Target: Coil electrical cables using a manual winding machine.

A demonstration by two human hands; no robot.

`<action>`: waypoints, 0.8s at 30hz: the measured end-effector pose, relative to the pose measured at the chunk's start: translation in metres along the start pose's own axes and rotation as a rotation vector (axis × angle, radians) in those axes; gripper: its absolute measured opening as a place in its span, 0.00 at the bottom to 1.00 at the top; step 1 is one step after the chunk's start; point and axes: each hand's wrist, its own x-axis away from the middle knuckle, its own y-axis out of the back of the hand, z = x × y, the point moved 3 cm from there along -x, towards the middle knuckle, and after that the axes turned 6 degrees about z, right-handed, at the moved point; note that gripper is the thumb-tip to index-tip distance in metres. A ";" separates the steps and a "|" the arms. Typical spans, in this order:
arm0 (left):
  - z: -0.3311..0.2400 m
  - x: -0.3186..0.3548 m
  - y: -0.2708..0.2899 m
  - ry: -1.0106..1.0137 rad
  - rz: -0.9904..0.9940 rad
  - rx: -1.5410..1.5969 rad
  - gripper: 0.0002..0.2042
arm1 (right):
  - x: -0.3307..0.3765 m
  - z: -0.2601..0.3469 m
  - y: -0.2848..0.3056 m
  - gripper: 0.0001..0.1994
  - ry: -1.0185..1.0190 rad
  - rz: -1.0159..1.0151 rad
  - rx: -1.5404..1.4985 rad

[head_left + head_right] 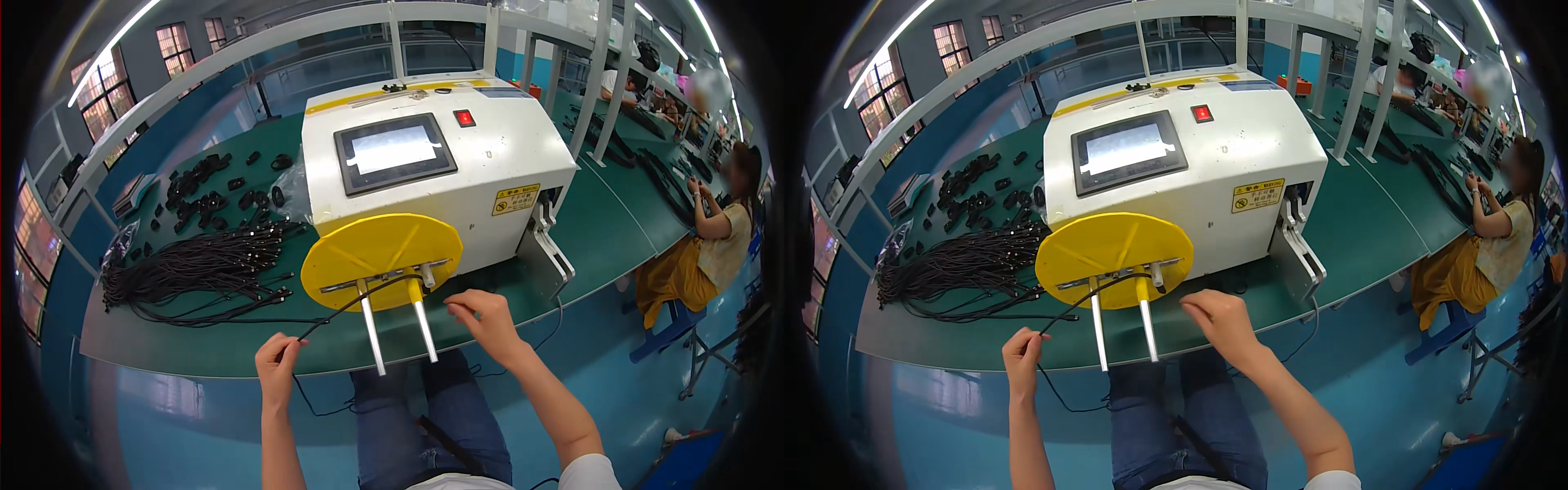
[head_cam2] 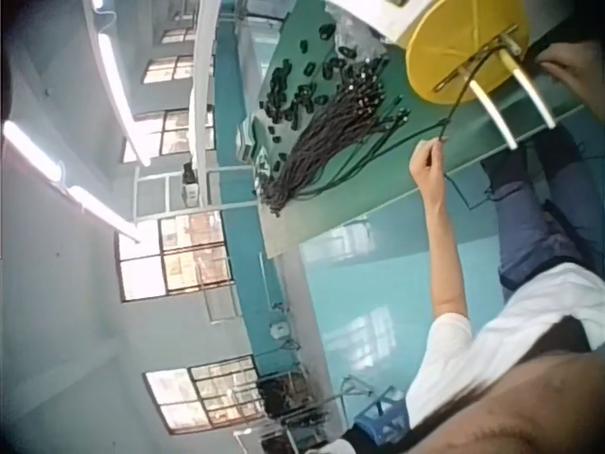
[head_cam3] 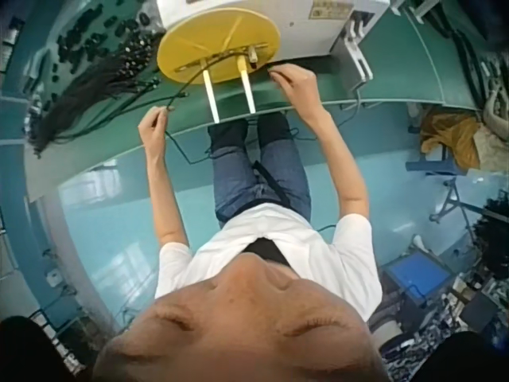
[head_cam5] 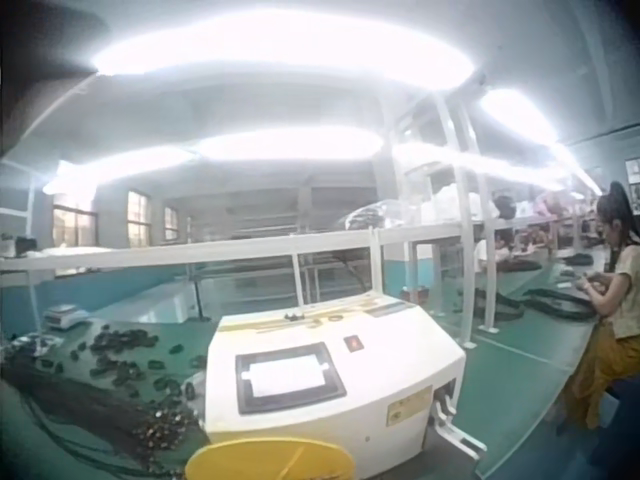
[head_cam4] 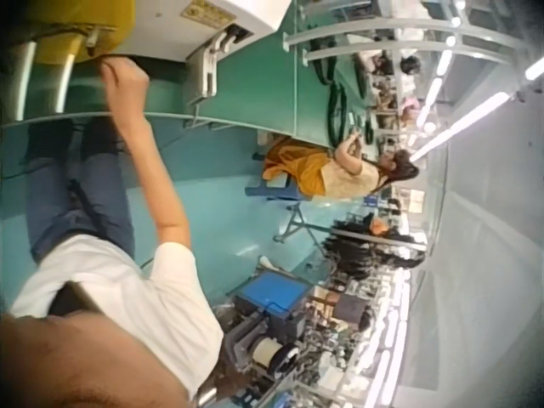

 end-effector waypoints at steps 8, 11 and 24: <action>0.009 -0.003 -0.001 0.015 -0.044 0.049 0.07 | -0.019 0.010 -0.019 0.05 0.036 -0.189 0.069; 0.009 -0.001 -0.002 0.041 -0.046 0.062 0.06 | -0.028 0.013 -0.022 0.04 0.079 -0.214 0.162; 0.015 -0.001 -0.003 0.037 -0.081 0.111 0.07 | -0.032 0.010 -0.023 0.04 0.043 -0.177 0.134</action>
